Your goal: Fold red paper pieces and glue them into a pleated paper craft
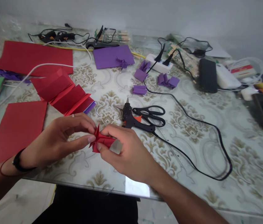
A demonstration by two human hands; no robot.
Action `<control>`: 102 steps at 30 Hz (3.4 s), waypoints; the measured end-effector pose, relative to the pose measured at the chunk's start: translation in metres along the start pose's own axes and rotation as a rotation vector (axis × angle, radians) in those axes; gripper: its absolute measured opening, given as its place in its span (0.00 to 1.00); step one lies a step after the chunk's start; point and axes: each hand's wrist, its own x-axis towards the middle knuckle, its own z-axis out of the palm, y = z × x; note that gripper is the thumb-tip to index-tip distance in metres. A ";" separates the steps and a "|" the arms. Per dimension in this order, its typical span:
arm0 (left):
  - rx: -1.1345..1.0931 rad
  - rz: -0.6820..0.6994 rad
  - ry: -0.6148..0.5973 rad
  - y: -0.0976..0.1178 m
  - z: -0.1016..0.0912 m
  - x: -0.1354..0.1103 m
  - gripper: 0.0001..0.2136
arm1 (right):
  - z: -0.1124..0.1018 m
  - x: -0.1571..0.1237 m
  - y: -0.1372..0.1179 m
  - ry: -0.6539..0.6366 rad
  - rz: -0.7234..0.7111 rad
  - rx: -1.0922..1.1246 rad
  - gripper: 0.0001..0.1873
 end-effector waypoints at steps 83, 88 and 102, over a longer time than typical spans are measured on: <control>0.064 -0.111 0.060 -0.007 0.004 0.002 0.04 | 0.011 -0.001 0.014 0.148 0.107 0.099 0.09; 0.012 -0.163 0.029 -0.008 0.001 0.004 0.04 | 0.011 0.000 0.013 0.136 0.113 0.161 0.11; -0.151 -0.240 -0.044 -0.008 -0.003 0.006 0.06 | 0.009 0.001 0.010 0.108 0.169 0.300 0.11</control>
